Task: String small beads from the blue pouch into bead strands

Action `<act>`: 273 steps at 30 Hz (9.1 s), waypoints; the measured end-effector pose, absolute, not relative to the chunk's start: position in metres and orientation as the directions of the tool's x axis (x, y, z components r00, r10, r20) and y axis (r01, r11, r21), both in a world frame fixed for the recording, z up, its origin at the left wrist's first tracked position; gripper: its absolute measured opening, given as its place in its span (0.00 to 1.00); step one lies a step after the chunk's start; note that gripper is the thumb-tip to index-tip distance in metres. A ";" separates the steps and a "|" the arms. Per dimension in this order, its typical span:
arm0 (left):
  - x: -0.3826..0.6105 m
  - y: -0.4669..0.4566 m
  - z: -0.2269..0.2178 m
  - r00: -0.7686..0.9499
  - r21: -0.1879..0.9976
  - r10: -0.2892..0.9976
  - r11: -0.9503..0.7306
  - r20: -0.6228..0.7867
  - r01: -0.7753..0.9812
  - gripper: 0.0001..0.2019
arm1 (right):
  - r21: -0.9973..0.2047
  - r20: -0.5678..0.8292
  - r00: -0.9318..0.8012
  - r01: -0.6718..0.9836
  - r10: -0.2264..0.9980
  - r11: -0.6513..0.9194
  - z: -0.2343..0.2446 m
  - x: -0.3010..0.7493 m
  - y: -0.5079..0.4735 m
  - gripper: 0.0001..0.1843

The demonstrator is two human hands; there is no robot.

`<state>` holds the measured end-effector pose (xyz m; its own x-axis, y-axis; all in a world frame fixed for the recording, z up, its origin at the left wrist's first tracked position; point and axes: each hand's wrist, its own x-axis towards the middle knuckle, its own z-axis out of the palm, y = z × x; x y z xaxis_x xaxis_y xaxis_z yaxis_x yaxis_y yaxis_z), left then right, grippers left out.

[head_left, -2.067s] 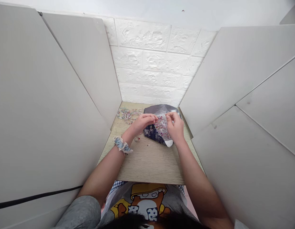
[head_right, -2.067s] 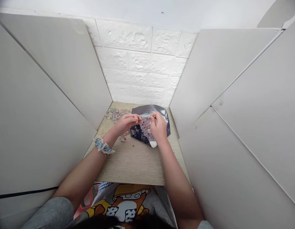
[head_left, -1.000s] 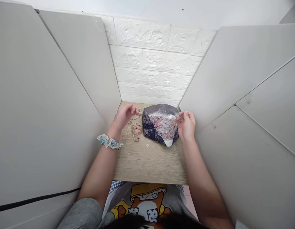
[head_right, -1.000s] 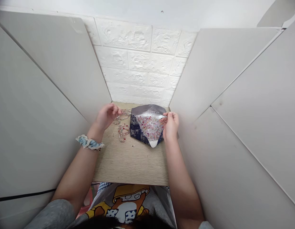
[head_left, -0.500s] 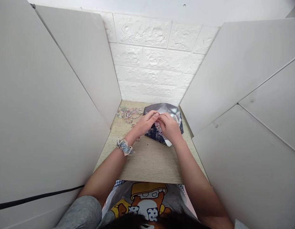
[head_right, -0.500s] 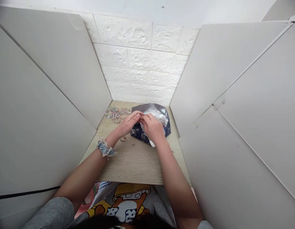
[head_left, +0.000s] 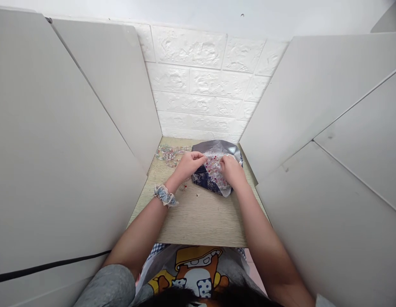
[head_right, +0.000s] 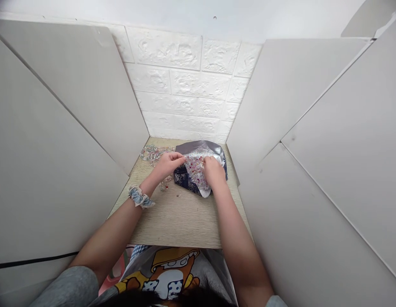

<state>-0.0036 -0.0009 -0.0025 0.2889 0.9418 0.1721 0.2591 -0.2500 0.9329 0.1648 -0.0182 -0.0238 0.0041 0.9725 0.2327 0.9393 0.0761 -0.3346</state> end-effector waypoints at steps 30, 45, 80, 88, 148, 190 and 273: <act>-0.002 -0.002 -0.002 0.279 0.940 0.947 -0.230 0.158 0.251 0.14 | -0.886 -0.034 -0.004 -0.462 0.999 -0.032 -0.024 0.126 -0.019 0.11; 0.002 -0.006 -0.001 0.196 0.937 0.958 -0.255 0.210 0.240 0.13 | -0.764 -0.056 -0.048 -0.642 0.997 -0.074 -0.022 0.121 -0.022 0.05; -0.008 -0.002 -0.002 0.440 0.997 0.897 0.019 -0.052 0.079 0.14 | -0.838 0.467 0.052 0.345 0.883 0.422 -0.012 0.135 -0.031 0.05; -0.008 -0.003 0.000 0.524 0.998 0.851 0.001 -0.036 0.068 0.15 | -0.741 0.539 -0.013 0.468 0.842 0.481 -0.008 0.136 -0.035 0.03; 0.000 -0.004 0.000 0.402 0.970 0.915 -0.128 0.035 0.207 0.13 | -0.930 -0.075 -0.068 -0.356 0.995 -0.094 -0.023 0.139 -0.022 0.11; -0.003 0.002 -0.008 0.414 0.922 0.907 -0.219 0.071 0.320 0.11 | -0.934 -0.075 -0.073 -0.345 0.994 -0.096 -0.022 0.135 -0.023 0.13; -0.005 0.000 -0.006 0.526 0.966 0.850 -0.151 0.018 0.210 0.16 | -0.707 0.381 -0.057 0.626 0.923 0.330 -0.022 0.159 -0.023 0.08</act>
